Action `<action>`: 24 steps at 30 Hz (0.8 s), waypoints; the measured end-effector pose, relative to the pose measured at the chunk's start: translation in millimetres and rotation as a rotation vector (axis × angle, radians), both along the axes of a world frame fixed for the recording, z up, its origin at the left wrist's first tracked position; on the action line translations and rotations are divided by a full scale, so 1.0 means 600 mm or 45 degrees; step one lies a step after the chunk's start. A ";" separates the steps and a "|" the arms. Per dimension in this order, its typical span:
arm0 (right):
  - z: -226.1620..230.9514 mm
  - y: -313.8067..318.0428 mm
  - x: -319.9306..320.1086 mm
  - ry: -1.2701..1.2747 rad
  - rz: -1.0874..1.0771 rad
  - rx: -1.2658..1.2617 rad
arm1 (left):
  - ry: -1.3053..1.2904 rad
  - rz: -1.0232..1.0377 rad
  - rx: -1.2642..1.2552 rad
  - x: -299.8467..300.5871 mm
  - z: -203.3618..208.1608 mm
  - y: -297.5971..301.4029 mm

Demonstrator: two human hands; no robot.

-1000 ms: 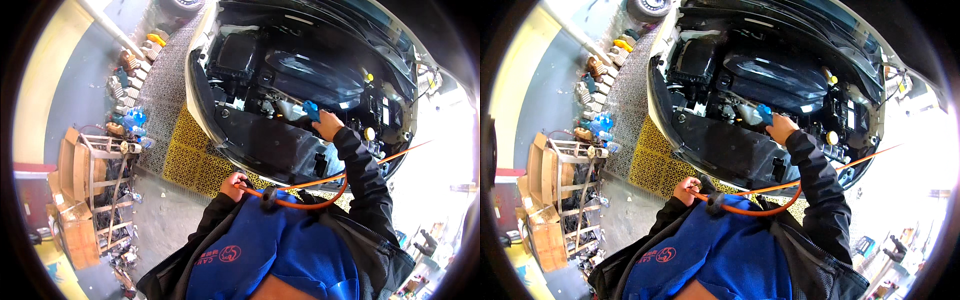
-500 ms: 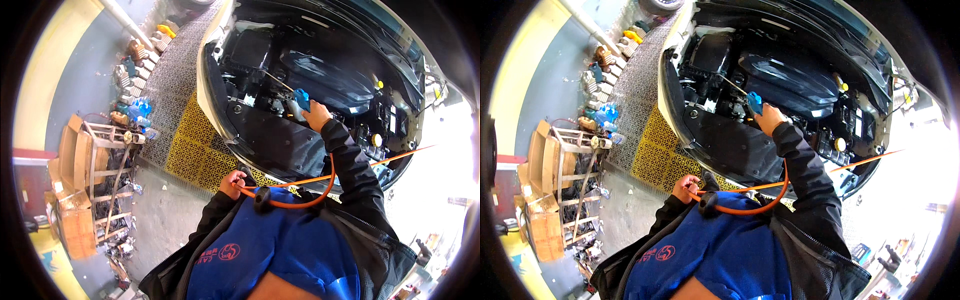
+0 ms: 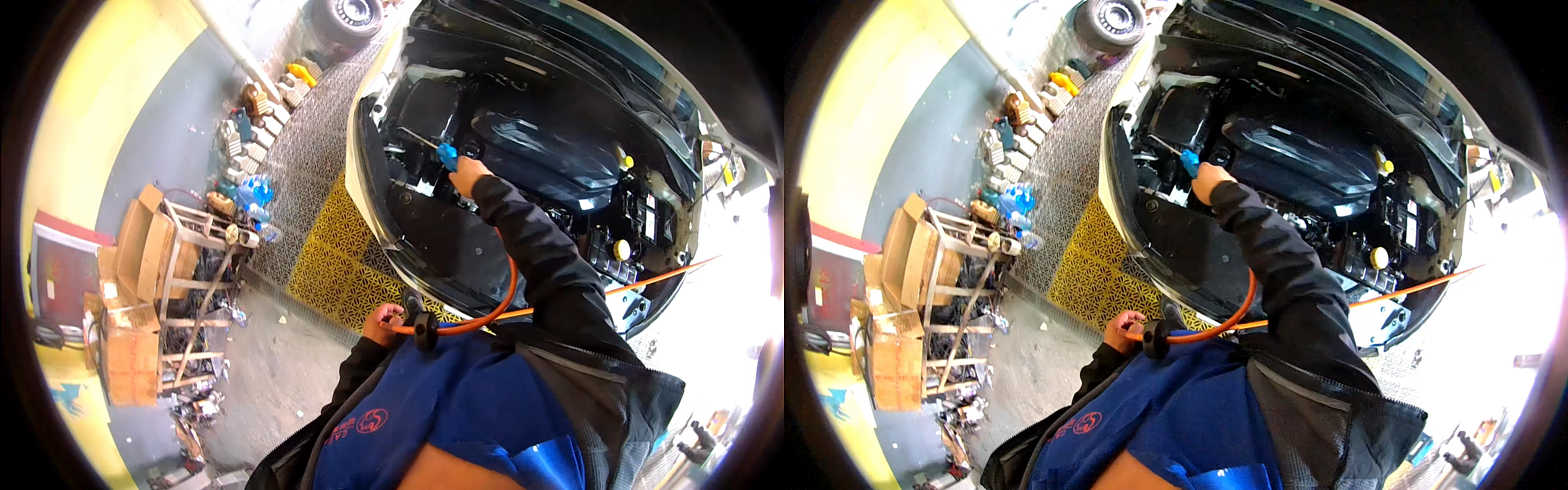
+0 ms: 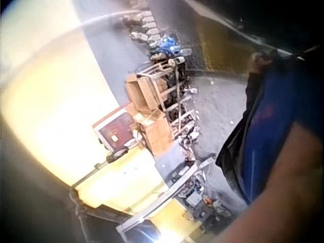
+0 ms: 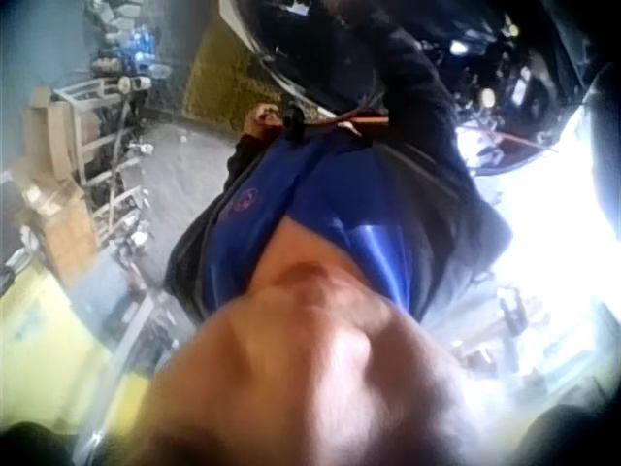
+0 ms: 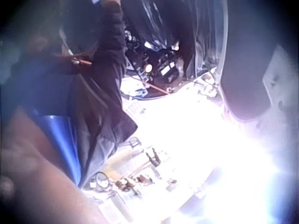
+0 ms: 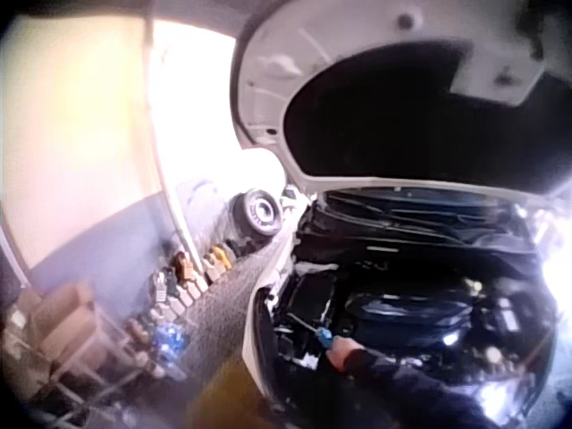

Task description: The person sprays a cleaning solution onto the engine bay of a white car using a spray gun, then uses a blue air blower to dry the components. The person moves between the engine and the side of the car, handling the tools and hoses throughout the process.

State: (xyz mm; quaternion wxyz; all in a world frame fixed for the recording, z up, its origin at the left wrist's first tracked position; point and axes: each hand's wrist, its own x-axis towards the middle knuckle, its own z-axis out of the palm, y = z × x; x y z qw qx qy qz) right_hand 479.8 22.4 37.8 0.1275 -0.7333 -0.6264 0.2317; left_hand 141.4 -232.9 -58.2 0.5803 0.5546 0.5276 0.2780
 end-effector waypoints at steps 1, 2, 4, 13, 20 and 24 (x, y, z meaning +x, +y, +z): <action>0.001 0.013 -0.001 0.011 -0.020 -0.017 | 0.047 -0.034 0.000 0.007 0.018 0.006; -0.002 0.024 0.008 0.022 -0.042 -0.033 | 0.094 -0.068 0.003 0.014 0.034 0.013; -0.030 0.036 0.020 -0.021 0.017 -0.001 | 0.051 -0.088 -0.011 0.021 0.048 0.016; 0.012 -0.082 0.165 -0.132 0.009 0.008 | 0.055 -0.213 0.078 0.043 0.006 0.016; 0.050 -0.095 0.209 -0.111 -0.185 -0.050 | 0.127 -0.366 0.154 0.061 0.036 0.046; 0.052 -0.042 0.211 -0.198 -0.255 0.079 | -0.107 -0.305 -0.015 0.050 0.030 0.048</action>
